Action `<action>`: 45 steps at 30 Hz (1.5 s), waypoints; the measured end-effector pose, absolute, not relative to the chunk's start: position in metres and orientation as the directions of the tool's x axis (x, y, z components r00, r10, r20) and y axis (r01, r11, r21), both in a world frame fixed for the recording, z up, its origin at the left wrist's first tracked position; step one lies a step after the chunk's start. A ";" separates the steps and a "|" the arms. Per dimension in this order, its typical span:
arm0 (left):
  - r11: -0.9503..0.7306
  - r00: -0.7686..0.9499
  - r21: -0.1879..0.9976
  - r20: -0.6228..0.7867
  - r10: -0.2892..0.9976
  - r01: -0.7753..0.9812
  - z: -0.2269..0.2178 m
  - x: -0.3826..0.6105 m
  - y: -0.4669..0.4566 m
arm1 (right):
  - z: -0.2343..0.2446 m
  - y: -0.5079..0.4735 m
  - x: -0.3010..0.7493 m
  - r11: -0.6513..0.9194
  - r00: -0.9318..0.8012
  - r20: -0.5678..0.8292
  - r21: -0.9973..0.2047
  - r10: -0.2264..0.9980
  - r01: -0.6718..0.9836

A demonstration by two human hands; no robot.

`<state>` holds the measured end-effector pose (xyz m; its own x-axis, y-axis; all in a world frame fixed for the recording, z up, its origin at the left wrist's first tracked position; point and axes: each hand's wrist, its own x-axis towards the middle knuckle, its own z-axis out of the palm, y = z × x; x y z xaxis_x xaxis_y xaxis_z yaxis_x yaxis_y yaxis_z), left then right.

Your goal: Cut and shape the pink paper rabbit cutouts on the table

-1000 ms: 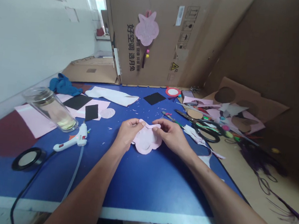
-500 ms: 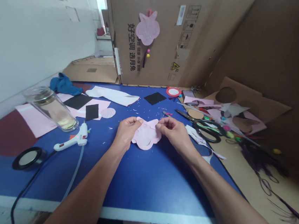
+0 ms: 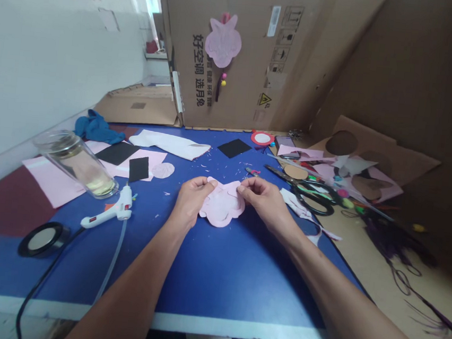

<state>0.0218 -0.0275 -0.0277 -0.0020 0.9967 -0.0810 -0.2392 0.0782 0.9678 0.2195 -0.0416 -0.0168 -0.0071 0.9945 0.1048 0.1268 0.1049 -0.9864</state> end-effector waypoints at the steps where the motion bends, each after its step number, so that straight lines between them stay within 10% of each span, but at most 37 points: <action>1: 0.078 -0.003 0.969 -0.081 0.997 -0.236 -0.028 0.022 -0.028 | -0.016 -0.042 0.219 0.091 -0.009 0.091 -0.990 0.996 0.105; 45: 0.146 0.250 0.970 -0.095 0.964 -0.193 -0.023 0.021 -0.032 | -0.010 -0.046 0.219 0.066 -0.032 0.061 -0.981 0.998 0.181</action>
